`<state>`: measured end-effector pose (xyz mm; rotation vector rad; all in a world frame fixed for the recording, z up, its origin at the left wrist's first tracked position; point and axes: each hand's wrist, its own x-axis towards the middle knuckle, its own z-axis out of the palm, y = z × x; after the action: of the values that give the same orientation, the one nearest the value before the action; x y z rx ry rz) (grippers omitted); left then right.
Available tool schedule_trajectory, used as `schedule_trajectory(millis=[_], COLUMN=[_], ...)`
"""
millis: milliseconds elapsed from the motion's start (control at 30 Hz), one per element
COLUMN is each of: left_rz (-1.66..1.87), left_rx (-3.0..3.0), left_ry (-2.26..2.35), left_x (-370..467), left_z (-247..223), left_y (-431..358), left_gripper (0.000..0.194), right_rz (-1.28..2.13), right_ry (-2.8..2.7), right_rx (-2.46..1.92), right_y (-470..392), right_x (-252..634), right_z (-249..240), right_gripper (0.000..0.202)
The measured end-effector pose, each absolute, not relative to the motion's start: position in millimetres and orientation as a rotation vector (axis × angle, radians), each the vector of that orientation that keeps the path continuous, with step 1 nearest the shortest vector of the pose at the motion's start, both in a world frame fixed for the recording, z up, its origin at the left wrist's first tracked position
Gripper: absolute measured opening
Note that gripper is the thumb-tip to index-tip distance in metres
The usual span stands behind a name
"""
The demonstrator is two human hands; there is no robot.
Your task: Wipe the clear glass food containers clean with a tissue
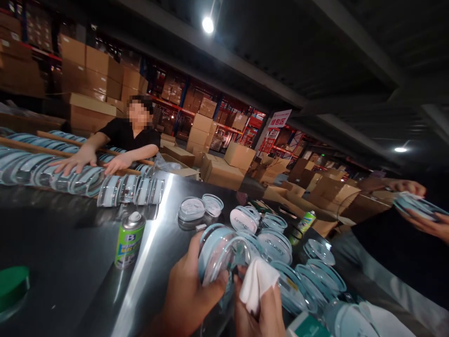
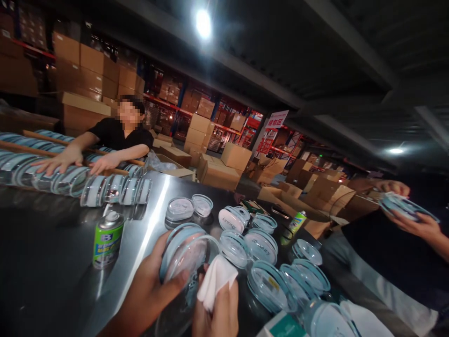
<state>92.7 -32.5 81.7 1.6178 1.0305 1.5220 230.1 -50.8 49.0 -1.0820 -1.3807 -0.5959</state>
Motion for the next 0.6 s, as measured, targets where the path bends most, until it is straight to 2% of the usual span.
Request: schedule_trajectory(millis=[367, 600], left_rz=[1.546, 1.569], left_rx=[1.651, 1.638], left_ry=[1.069, 1.056], left_x=[99.1, 98.5], left_z=[71.7, 74.2], left_y=[-30.1, -31.2], left_gripper=[0.059, 0.056], right_rz=[-0.595, -0.591], right_ry=[-1.359, -1.358], right_rx=[-1.141, -1.120], right_y=[-45.4, -50.6], right_x=[241.5, 234.9], right_z=[39.2, 42.9], right_gripper=[0.027, 0.026])
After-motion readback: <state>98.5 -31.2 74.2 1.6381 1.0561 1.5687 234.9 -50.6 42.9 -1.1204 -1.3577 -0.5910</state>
